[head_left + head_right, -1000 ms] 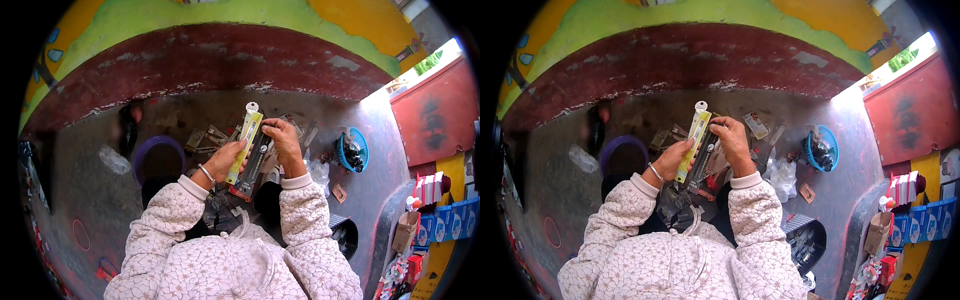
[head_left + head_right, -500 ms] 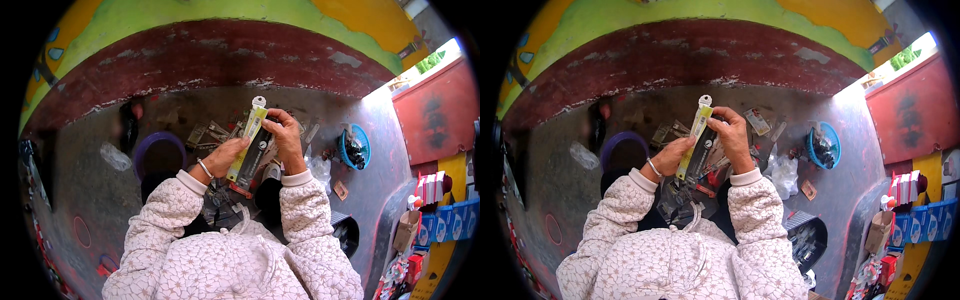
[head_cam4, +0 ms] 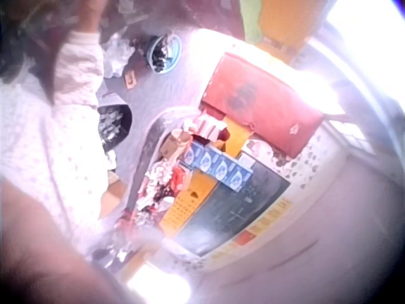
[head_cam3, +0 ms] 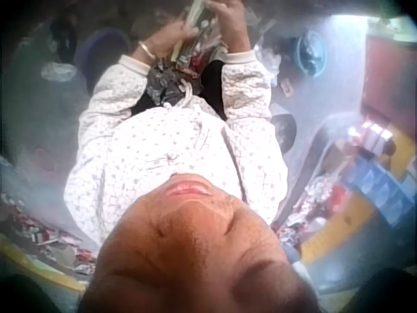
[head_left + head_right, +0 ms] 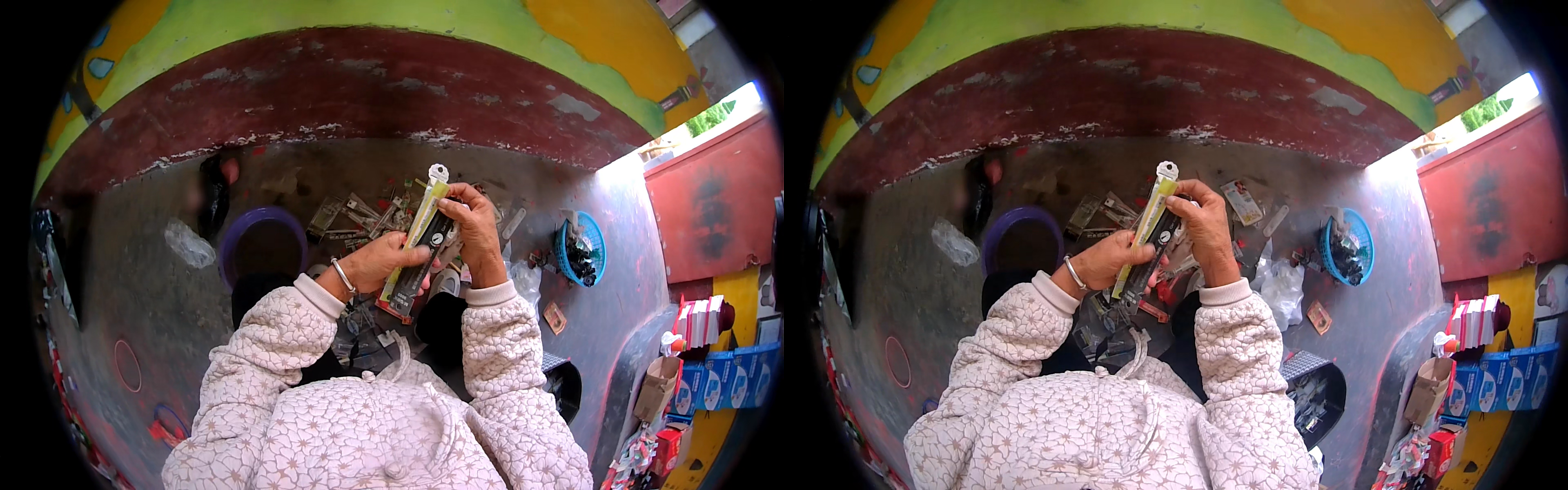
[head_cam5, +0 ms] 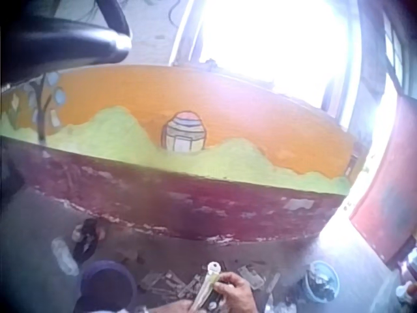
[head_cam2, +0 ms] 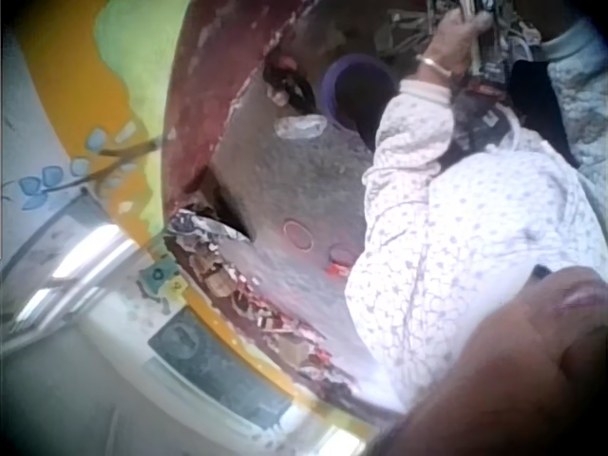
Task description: The person sorts packaged stationery items by hand, picking them up from the floor, wiping them with a cloth, and placing them into a basket.
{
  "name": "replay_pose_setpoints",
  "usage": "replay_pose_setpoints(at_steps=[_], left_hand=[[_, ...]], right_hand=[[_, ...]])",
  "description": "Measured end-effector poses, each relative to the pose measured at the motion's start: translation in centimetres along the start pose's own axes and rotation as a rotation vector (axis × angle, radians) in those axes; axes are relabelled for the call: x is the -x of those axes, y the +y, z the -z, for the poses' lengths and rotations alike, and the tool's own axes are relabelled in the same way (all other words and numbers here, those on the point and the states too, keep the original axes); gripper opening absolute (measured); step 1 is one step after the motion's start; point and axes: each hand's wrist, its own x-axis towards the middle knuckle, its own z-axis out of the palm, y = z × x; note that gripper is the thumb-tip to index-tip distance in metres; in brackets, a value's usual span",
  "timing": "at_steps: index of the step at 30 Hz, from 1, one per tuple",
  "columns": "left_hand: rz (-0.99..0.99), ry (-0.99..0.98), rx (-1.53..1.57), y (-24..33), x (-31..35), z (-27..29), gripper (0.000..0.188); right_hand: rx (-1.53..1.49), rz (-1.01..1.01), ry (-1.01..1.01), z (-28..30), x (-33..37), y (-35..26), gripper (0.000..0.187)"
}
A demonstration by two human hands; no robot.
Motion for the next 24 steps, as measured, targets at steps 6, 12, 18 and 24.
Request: replay_pose_setpoints(at_steps=[6,12,18,24], left_hand=[[0.074,0.145,-0.147,0.6,0.1,-0.9,0.027],[0.106,0.122,-0.306,1.1,0.3,-0.8,0.027],[0.085,0.137,-0.234,0.4,0.1,-0.2,0.023],[-0.016,0.367,-0.015,-0.7,-1.1,2.6,0.017]], right_hand=[[-0.002,-0.01,0.082,0.8,-0.2,0.4,0.009],[-0.253,0.02,0.099,3.3,-0.6,-1.2,0.006],[-0.59,0.081,0.325,6.2,-0.8,-2.6,0.005],[-0.302,-0.013,0.264,5.7,0.1,-1.6,0.006]])
